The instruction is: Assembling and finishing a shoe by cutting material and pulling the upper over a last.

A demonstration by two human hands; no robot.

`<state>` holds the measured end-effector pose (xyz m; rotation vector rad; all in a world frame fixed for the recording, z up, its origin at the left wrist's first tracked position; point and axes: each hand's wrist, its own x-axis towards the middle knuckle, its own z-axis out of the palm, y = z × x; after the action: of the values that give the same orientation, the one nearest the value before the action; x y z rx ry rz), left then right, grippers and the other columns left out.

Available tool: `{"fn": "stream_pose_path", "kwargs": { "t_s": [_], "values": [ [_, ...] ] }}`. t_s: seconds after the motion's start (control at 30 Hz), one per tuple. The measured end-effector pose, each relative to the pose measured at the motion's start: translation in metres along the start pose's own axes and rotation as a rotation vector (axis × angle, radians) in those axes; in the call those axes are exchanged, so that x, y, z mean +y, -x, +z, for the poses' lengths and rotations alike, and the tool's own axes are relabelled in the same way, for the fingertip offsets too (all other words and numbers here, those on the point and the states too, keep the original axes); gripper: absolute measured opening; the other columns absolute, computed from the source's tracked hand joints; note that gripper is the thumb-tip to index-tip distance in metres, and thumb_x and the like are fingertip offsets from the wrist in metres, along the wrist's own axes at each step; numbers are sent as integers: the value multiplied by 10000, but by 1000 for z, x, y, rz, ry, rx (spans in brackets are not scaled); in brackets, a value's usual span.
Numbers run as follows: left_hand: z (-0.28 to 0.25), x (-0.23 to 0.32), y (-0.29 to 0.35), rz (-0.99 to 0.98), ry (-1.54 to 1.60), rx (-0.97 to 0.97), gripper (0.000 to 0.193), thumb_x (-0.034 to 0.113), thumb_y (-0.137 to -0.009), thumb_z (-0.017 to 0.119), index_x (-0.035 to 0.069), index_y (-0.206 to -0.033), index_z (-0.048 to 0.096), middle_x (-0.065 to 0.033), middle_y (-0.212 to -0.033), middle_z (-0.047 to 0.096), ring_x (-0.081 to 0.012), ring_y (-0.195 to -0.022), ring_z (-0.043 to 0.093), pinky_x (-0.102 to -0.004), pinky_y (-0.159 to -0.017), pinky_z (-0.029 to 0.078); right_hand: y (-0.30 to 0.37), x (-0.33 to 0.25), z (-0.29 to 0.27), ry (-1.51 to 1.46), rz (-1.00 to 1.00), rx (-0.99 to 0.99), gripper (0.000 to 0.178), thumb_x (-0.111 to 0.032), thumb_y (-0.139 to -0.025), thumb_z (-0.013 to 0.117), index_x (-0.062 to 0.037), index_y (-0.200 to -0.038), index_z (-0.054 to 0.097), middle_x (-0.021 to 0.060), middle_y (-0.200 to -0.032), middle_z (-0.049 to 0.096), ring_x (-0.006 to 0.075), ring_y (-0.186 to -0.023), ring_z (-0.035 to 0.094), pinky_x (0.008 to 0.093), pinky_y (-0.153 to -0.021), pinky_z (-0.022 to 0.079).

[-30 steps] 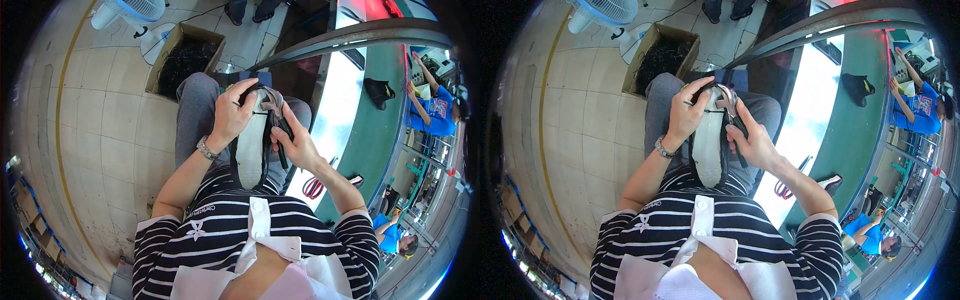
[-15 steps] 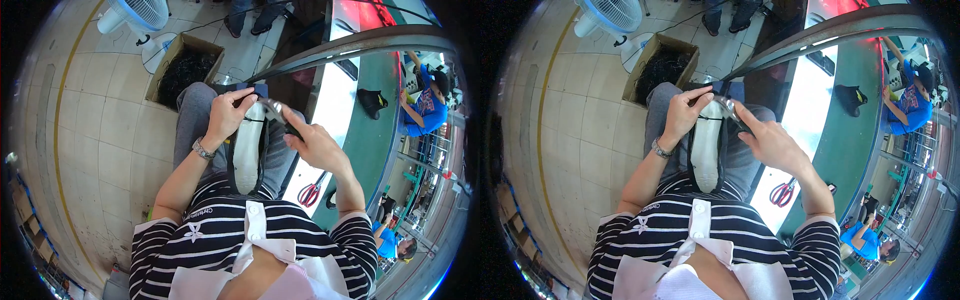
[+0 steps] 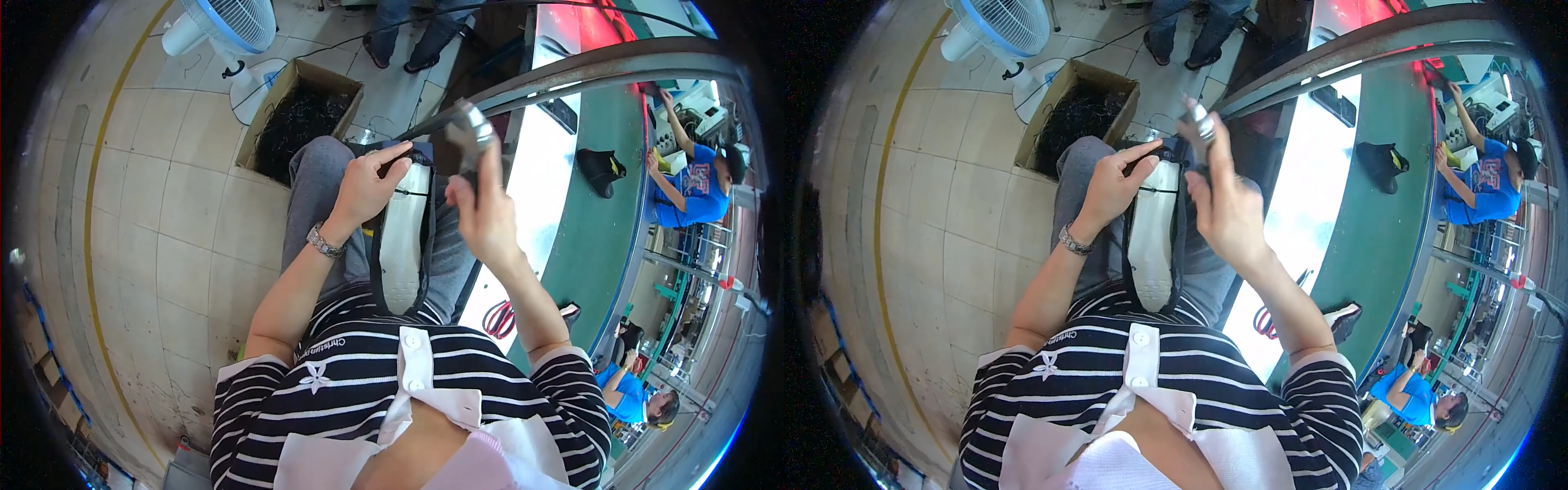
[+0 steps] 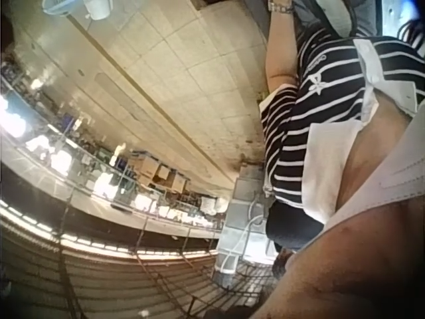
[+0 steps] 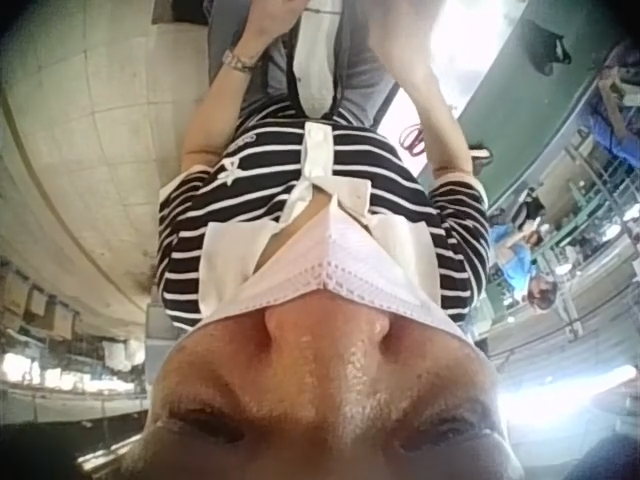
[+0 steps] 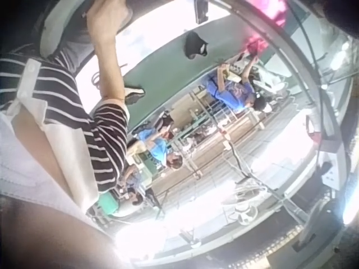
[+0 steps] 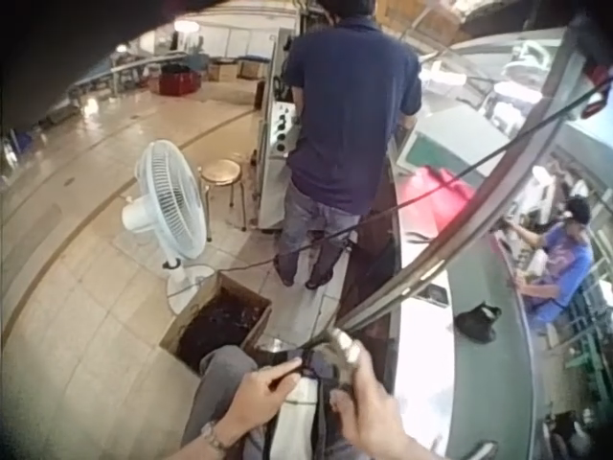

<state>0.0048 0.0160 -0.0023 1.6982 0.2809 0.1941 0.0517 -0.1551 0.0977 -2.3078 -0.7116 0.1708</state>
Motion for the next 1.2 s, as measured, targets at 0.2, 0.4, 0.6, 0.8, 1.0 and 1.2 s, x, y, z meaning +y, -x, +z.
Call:
{"fn": "stream_pose_path", "kwargs": {
  "t_s": [0.2, 0.4, 0.6, 0.8, 1.0, 1.2],
  "values": [
    [-8, -5, -6, -12, 165, -70, 396, 209, -875, 640, 48, -1236, 614, -104, -871, 703, -77, -699, 575, -262, -650, 476, -8, -11, -16, 416, -133, -373, 705, -159, -912, 564, -186, -1508, 188, 201, -735, 655, 349, -592, 647, 397, -531, 516],
    [-8, -18, -2, -29, 156, -197, 469, 204, -857, 668, 17, -1277, 577, -77, -937, 677, -77, -763, 555, -245, -723, 470, 3, 13, 15, 420, -170, -200, 672, -168, -913, 567, -208, -1496, 236, 183, -752, 655, 354, -630, 652, 434, -544, 499],
    [-29, -9, 22, -73, 289, -152, 741, 259, -806, 760, -6, -1407, 417, -193, -1321, 535, -254, -1198, 538, -333, -929, 469, 59, 36, 0, 126, 12, -212, 682, -156, -910, 572, -197, -1496, 224, 194, -755, 666, 356, -666, 673, 428, -600, 519],
    [-25, 3, 41, -58, 176, -177, 708, 274, -822, 749, 106, -1429, 426, -200, -1423, 446, -285, -1299, 456, -381, -1010, 411, 152, 129, 16, 157, 772, 286, 716, -238, -900, 605, -125, -1494, 222, 280, -1023, 653, 394, -841, 673, 450, -776, 510],
    [0, 21, 48, 239, -284, 65, 319, 197, -871, 687, 81, -1168, 676, -187, -1359, 524, -300, -1187, 547, -355, -979, 420, 201, 188, 18, 237, 619, 435, 630, -235, -850, 676, -55, -1395, 416, 252, -1206, 568, 391, -1150, 514, 434, -981, 402],
    [13, 17, 52, 208, -283, 166, 197, 172, -926, 621, 56, -1051, 719, -157, -1280, 598, -232, -1093, 603, -308, -867, 464, 288, 200, 17, 481, 863, 701, 465, -160, -824, 686, 11, -1231, 539, 217, -1087, 595, 341, -1046, 559, 426, -913, 437]
  ]
}}
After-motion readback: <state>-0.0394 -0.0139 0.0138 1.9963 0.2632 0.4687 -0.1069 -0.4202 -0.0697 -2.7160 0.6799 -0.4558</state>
